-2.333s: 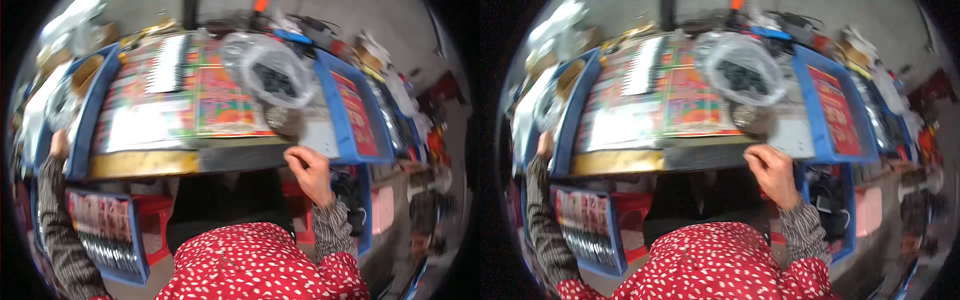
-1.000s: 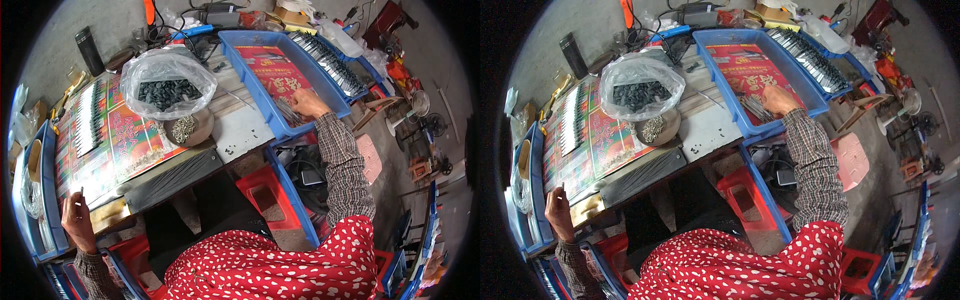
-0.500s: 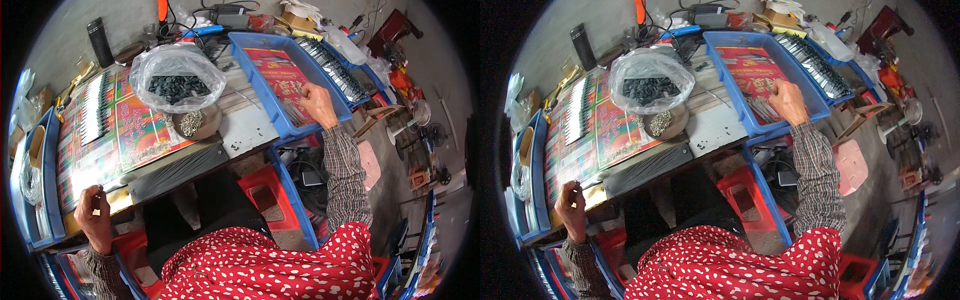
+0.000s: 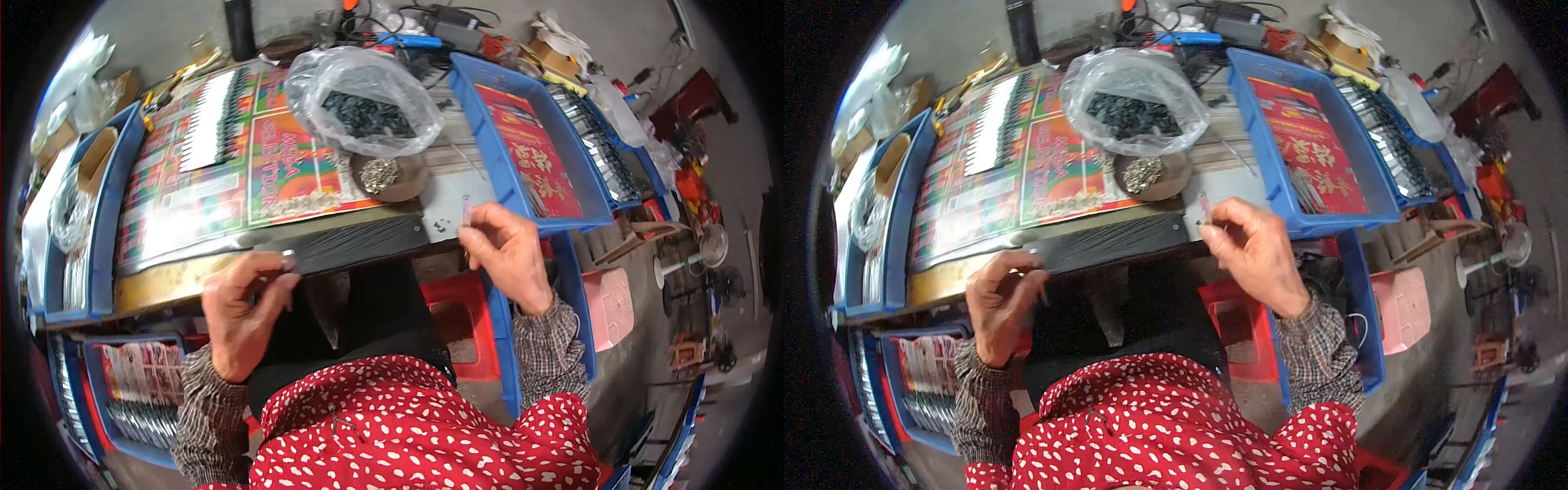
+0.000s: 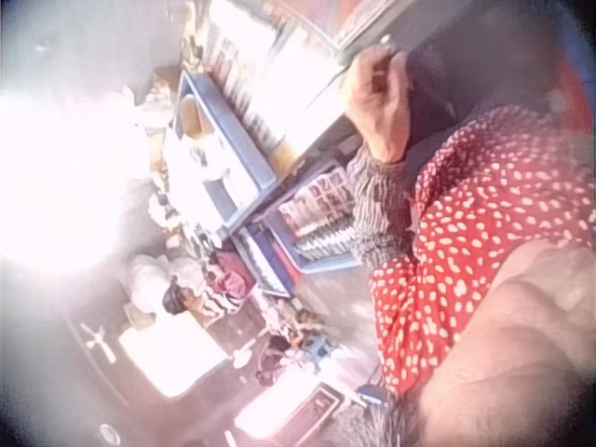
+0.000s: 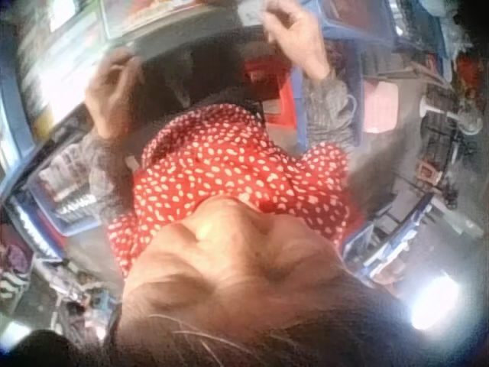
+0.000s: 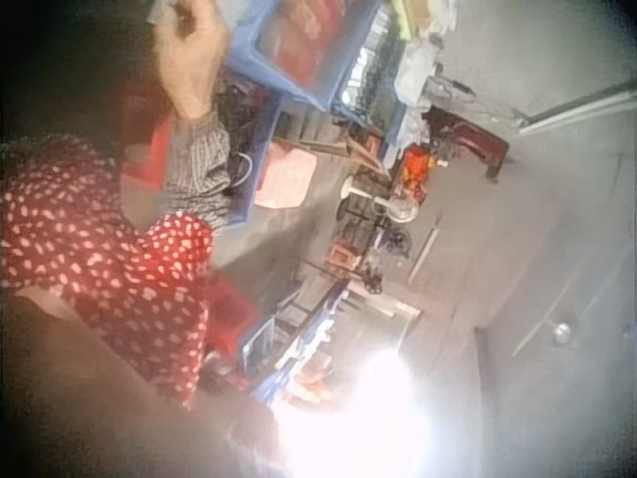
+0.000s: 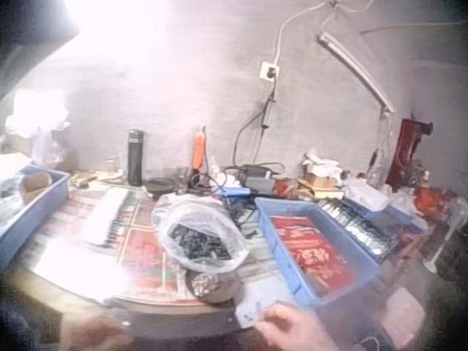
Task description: The person assembles tweezers by joining tweezer handles and attaching small plastic components by hand.
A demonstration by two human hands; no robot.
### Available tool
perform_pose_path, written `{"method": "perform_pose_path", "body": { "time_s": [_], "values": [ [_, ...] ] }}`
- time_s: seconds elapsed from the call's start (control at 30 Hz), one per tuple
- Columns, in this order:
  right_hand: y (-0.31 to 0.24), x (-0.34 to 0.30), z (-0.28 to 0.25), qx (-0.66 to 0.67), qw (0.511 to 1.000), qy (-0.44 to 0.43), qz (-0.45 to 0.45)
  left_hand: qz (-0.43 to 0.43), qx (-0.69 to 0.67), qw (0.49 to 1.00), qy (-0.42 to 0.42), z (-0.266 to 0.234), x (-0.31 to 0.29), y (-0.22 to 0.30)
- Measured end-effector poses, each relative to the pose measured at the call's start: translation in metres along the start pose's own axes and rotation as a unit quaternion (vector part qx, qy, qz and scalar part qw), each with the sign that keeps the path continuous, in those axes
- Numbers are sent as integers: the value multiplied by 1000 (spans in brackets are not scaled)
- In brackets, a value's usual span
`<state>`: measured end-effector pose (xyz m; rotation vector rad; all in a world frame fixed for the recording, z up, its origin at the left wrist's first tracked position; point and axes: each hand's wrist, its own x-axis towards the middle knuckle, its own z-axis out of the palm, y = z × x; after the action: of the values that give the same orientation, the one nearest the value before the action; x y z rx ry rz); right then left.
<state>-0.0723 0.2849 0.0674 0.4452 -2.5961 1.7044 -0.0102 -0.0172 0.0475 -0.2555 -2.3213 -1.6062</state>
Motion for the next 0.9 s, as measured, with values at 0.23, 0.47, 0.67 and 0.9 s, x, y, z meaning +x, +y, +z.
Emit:
{"method": "perform_pose_path", "body": {
  "time_s": [0.23,0.47,0.67,0.9],
  "values": [
    [-3,-15,67,184,972,-128,70,-136,-251,957,-58,25,-11,2],
    [2,-28,108,245,955,-163,32,-180,-335,923,-61,38,-22,-15],
    [7,-28,118,214,963,-161,7,-181,-348,919,-44,40,-27,-23],
    [6,-29,121,204,965,-162,20,-187,-387,902,-43,41,-30,-29]
  ]
}}
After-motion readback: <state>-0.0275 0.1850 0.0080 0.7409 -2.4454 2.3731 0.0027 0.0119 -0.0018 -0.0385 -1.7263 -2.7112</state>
